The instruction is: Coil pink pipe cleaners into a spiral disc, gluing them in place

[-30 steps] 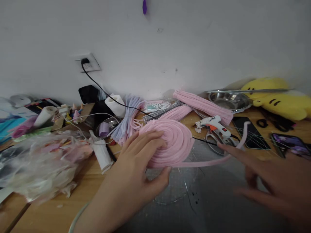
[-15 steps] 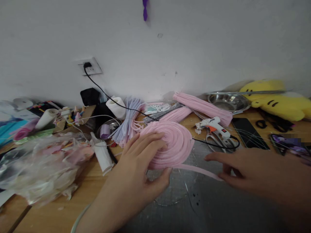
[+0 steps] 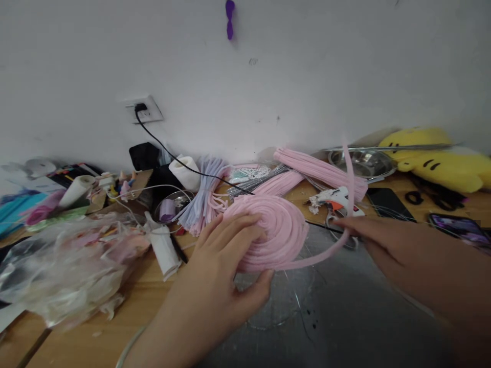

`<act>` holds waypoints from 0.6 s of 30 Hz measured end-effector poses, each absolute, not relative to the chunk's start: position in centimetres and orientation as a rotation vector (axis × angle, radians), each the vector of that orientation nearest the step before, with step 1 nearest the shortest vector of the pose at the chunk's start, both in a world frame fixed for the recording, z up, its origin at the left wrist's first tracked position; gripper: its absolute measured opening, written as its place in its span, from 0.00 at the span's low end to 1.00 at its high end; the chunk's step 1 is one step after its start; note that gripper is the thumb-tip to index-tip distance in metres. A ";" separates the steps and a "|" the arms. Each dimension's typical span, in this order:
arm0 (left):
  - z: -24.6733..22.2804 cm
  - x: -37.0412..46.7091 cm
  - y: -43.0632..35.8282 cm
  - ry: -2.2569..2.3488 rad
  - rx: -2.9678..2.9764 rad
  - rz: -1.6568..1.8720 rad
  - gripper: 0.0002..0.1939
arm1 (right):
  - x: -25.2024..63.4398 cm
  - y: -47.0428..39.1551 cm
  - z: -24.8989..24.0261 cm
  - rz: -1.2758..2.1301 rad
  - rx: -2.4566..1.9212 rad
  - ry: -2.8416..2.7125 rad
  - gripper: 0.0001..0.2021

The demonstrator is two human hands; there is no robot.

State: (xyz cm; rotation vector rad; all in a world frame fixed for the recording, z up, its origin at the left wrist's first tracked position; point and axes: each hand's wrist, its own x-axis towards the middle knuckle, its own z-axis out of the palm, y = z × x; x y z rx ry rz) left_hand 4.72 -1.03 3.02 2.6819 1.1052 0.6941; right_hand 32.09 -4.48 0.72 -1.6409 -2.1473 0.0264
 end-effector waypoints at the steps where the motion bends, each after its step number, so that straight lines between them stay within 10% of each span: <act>1: 3.0 4.7 -1.0 1.100 2.682 0.694 0.18 | 32.0 -4.0 0.8 0.007 -1.638 -2.156 0.18; 18: 2.9 4.8 -1.2 1.063 2.693 0.706 0.18 | 27.9 3.3 0.9 0.947 -1.345 -1.720 0.15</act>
